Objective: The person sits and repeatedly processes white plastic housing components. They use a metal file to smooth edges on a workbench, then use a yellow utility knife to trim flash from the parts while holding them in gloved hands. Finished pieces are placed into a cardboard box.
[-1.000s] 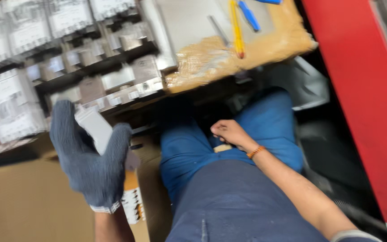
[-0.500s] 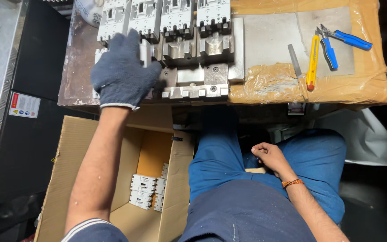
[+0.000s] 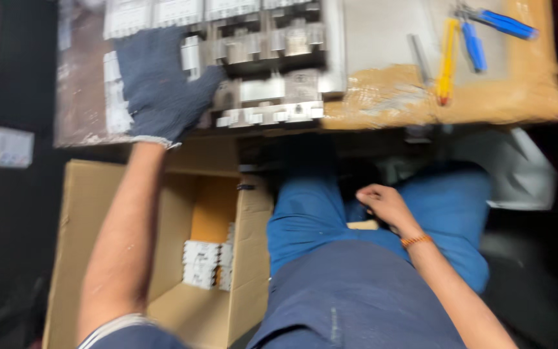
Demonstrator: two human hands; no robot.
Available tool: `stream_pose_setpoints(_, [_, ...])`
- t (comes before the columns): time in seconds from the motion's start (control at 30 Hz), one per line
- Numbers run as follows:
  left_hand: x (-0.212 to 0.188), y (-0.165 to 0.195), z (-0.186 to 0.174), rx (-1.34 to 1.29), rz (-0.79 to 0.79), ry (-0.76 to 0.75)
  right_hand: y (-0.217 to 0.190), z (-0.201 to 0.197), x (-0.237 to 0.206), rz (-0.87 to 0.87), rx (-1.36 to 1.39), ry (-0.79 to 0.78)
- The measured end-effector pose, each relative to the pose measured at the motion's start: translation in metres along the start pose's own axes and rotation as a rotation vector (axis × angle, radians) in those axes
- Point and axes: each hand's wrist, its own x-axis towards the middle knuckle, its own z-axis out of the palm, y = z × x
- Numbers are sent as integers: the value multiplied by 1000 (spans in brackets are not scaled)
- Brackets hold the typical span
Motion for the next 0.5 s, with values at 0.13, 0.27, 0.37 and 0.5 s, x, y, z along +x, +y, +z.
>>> stream_pose_setpoints(0.13, [13,21,-24,-24,-93,-220,9,-1,0,-81,-23,17])
stream_pose_setpoints(0.27, [19,40,-47,-17,-71,-312,13,1,-2,-75,-79,67])
stream_pose_setpoints(0.37, [26,54,-40,-6,-43,-352,14,2,-2,-78,-68,65])
stream_pose_setpoints(0.5, [30,73,-31,-5,-16,-376,14,1,-1,-65,-56,67])
